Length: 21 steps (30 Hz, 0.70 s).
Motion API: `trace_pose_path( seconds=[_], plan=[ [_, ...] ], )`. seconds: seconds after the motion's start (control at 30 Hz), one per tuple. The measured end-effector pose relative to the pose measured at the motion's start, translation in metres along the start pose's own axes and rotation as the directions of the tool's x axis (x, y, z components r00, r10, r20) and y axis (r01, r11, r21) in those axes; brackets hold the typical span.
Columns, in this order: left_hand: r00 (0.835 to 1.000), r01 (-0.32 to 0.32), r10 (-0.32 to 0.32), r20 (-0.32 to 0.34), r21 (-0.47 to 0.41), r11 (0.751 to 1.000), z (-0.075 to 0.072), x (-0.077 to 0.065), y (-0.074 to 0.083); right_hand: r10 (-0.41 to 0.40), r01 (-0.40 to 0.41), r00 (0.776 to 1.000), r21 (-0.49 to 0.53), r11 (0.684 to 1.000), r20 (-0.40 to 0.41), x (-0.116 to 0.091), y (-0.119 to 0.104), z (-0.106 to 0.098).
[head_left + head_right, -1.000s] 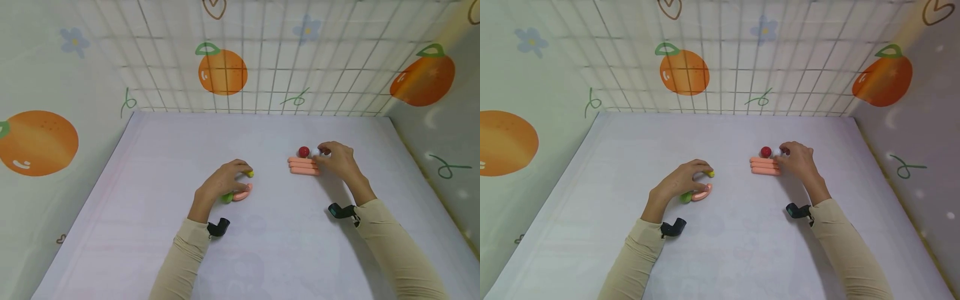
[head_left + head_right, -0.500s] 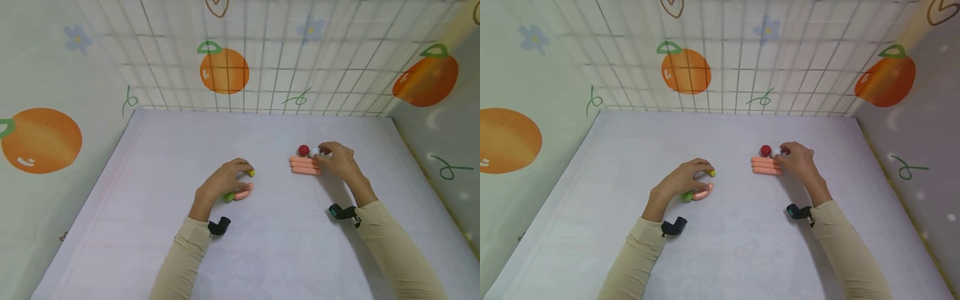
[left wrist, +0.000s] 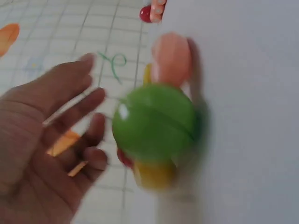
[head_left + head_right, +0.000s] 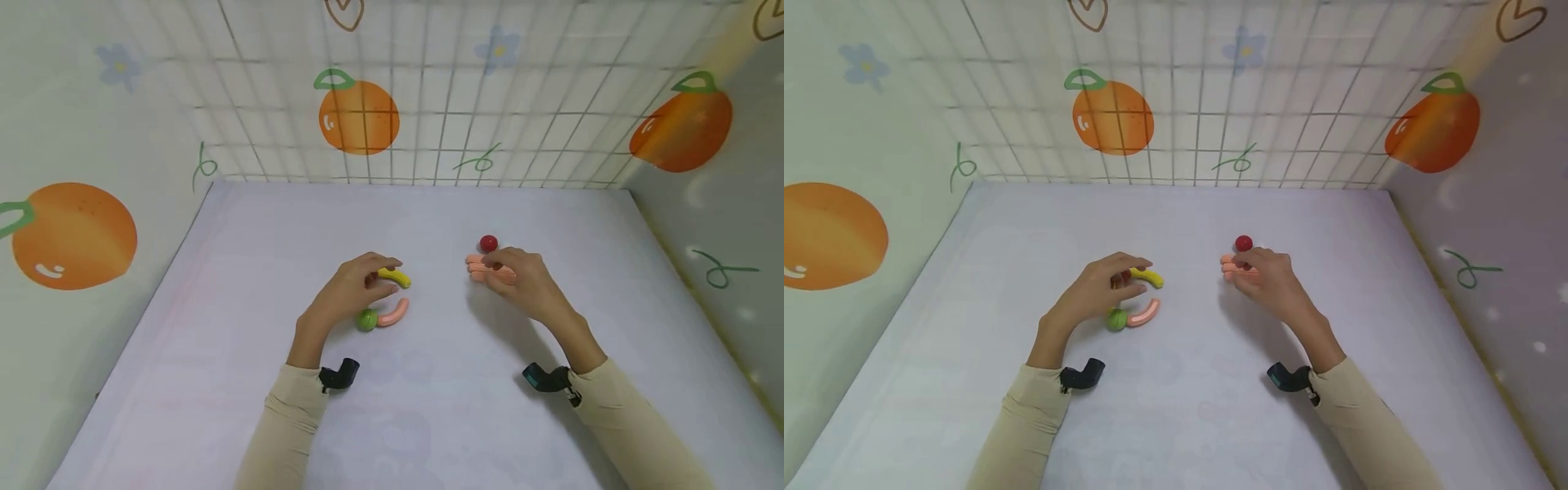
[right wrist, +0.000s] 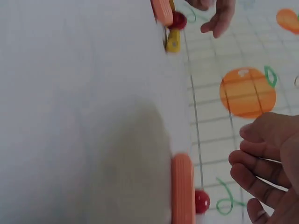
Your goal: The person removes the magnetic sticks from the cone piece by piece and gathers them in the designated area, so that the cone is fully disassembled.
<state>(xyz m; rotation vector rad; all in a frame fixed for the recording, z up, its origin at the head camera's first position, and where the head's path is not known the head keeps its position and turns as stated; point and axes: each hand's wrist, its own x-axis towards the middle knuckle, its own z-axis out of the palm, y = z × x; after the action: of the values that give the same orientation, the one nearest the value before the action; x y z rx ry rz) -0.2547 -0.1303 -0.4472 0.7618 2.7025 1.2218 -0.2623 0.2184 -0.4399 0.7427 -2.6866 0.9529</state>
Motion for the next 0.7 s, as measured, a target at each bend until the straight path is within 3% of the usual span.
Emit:
trace_pose_path(
  seconds=[0.1, 0.27, 0.53, 0.7],
  plan=[
    [0.995, -0.006, 0.005, -0.095, -0.009, 1.000, -0.004, -0.014, -0.010, -0.092, 0.092, 0.996, 0.032, 0.995, 0.007, -0.002, -0.014, 0.011],
    [0.990, 0.035, -0.031, -0.135, 0.027, 0.999, -0.006, -0.029, -0.018, -0.183, 0.183, 0.983, 0.011, 0.983, 0.019, -0.003, -0.036, 0.028],
    [0.994, 0.103, -0.103, -0.020, 0.004, 0.995, -0.008, -0.035, -0.016, -0.294, 0.296, 0.954, -0.034, 0.955, 0.054, -0.002, -0.059, 0.055],
    [0.992, 0.119, -0.116, 0.053, -0.052, 0.992, -0.013, -0.040, -0.017, -0.305, 0.309, 0.949, -0.044, 0.950, 0.081, 0.002, -0.067, 0.067]
  ],
)
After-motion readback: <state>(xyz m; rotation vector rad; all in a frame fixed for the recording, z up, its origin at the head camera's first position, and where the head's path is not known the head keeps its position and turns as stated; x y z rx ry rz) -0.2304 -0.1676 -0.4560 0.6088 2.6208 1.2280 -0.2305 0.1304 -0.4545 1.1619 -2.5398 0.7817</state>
